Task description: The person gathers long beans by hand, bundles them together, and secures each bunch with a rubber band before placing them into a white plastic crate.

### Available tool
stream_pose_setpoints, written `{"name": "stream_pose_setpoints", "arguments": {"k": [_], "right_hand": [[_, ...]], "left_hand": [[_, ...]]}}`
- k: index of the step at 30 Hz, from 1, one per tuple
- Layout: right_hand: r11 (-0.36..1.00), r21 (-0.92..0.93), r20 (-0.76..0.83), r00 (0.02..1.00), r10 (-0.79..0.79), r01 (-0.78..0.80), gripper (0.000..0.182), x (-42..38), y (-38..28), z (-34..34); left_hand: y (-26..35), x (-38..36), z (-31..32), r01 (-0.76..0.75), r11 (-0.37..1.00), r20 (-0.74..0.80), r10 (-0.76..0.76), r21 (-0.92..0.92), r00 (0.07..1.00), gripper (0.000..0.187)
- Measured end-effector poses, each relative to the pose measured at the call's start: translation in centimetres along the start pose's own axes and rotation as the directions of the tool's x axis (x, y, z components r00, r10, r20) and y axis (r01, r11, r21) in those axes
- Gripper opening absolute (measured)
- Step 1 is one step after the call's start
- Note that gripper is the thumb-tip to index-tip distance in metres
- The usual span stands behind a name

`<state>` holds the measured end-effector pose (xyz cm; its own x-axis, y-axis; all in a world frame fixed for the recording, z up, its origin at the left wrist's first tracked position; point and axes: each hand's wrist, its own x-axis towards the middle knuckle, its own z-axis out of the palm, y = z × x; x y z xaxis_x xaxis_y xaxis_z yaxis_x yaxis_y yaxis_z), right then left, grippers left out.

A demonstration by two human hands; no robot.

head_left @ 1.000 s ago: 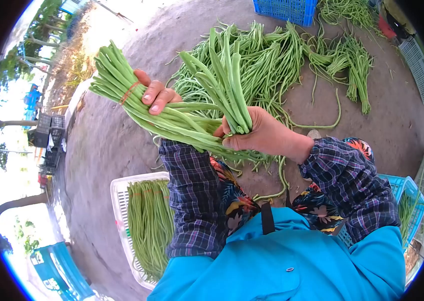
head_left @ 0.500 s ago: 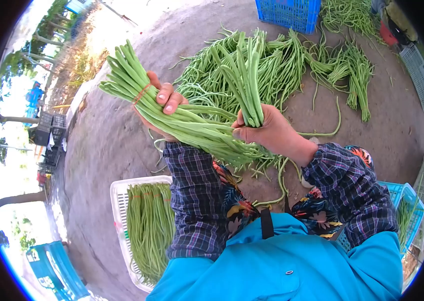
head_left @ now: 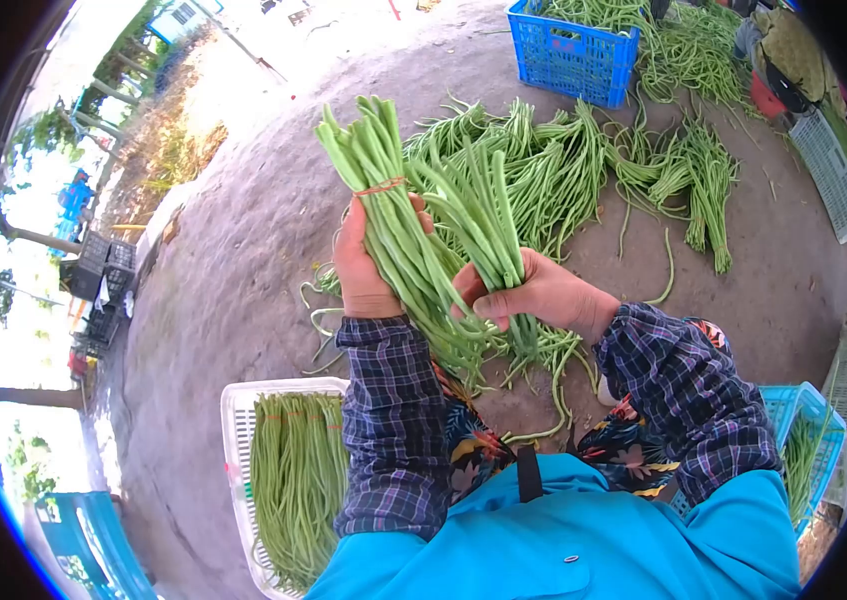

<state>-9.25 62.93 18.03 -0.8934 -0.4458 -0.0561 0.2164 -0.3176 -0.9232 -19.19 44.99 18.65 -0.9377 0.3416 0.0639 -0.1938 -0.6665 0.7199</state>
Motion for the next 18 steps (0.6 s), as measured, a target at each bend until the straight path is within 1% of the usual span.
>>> {"name": "stream_pose_setpoints", "arguments": {"k": [1, 2, 3, 5, 6, 7, 9, 10, 11, 13, 14, 15, 17, 18], "right_hand": [[0.999, 0.015, -0.016, 0.999, -0.040, 0.040, 0.027, -0.1, -0.5, 0.2], [0.997, 0.046, -0.050, 0.997, -0.053, 0.056, 0.029, 0.0, -0.6, 0.2], [0.997, 0.039, -0.049, 0.997, -0.059, 0.061, 0.029, 0.2, -0.8, 0.1], [0.996, 0.010, -0.099, 0.991, -0.089, 0.090, 0.031, 0.7, -1.1, -0.3], [0.992, -0.004, -0.116, 0.985, -0.129, 0.129, 0.028, 0.8, -1.2, -0.3], [0.990, -0.012, -0.117, 0.983, -0.142, 0.142, 0.028, 1.1, -1.3, -0.4], [0.986, -0.053, -0.157, 0.974, -0.162, 0.155, 0.025, 2.0, -1.6, -0.7], [0.979, -0.076, -0.190, 0.961, -0.201, 0.190, 0.023, 2.3, -1.7, -0.4], [0.978, -0.075, -0.194, 0.959, -0.204, 0.193, 0.023, 2.5, -1.9, -0.4], [0.964, -0.208, -0.236, 0.948, -0.214, 0.166, 0.018, 2.8, -2.1, -0.5], [0.957, -0.244, -0.280, 0.934, -0.224, 0.157, 0.016, 3.0, -2.2, -0.3], [0.958, -0.241, -0.280, 0.934, -0.223, 0.157, 0.016, 3.0, -1.9, -0.6], [0.940, -0.321, -0.231, 0.953, -0.198, 0.117, 0.015, 3.1, -1.0, -1.3], [0.942, -0.317, -0.232, 0.953, -0.194, 0.115, 0.015, 3.0, -0.4, -1.5]], "left_hand": [[0.1, -0.2, 0.1, 0.061, 0.998, 0.014, -0.062, 0.011, 0.998, 0.047], [0.1, -0.4, 0.1, 0.070, 0.997, 0.054, -0.071, 0.023, 0.996, 0.047], [0.1, -0.5, 0.1, 0.064, 0.998, 0.062, -0.066, 0.023, 0.996, 0.047], [0.0, -0.5, 0.0, 0.114, 0.992, 0.037, -0.116, 0.045, 0.993, 0.045], [-0.1, -0.6, 0.1, 0.093, 0.991, 0.014, -0.094, 0.094, 0.995, 0.042], [-0.2, -0.7, 0.2, 0.086, 0.992, 0.028, -0.089, 0.098, 0.996, 0.042], [-0.2, -0.8, 0.5, 0.023, 0.966, 0.047, -0.036, 0.256, 0.998, 0.044], [0.1, -1.0, 0.7, 0.066, 0.968, 0.141, -0.102, 0.241, 0.985, 0.042], [-0.2, -0.5, 0.6, 0.068, 0.968, 0.145, -0.106, 0.242, 0.984, 0.042], [-0.7, 0.1, 0.5, 0.079, 0.975, 0.162, -0.113, 0.207, 0.980, 0.041], [-0.6, 0.1, 0.2, 0.077, 0.978, 0.197, -0.116, 0.193, 0.974, 0.043], [-0.9, 0.1, 0.0, 0.079, 0.978, 0.195, -0.118, 0.194, 0.974, 0.043], [-1.2, 0.2, -0.4, 0.016, 0.989, 0.034, -0.021, 0.145, 0.999, 0.044], [-0.8, 0.3, -0.5, 0.021, 0.991, 0.018, -0.024, 0.130, 1.000, 0.046]]}}
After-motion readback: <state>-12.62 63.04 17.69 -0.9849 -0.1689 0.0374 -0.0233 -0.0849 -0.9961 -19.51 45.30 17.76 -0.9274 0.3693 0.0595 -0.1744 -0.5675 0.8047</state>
